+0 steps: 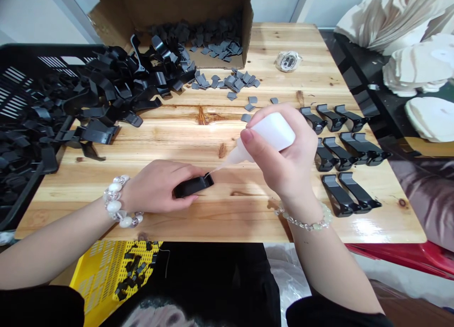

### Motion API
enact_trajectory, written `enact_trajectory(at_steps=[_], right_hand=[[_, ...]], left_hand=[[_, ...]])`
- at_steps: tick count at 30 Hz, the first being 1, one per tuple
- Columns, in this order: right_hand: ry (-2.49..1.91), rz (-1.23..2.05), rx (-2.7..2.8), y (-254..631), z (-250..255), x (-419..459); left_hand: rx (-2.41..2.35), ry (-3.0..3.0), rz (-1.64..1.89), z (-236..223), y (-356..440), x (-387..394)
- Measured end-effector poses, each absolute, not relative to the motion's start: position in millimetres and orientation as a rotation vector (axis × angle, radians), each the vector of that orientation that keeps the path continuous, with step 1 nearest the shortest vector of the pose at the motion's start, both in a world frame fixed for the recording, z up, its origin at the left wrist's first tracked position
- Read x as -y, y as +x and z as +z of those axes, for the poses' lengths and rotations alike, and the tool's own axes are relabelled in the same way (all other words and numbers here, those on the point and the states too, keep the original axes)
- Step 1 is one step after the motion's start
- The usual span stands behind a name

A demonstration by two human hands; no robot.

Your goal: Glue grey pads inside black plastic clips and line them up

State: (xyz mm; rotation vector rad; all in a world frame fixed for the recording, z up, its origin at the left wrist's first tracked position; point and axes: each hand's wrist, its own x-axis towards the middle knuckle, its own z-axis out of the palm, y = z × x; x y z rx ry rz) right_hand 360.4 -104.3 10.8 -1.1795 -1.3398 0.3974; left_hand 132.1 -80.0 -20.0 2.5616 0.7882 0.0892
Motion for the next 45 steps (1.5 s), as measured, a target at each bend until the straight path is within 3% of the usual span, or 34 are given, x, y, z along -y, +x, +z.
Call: enact_trajectory(at_steps=[45], right_hand=[[-1.055,0.435,1.407,358,5,106]], left_hand=[[-0.856,2.714,-0.106,-12,134,76]])
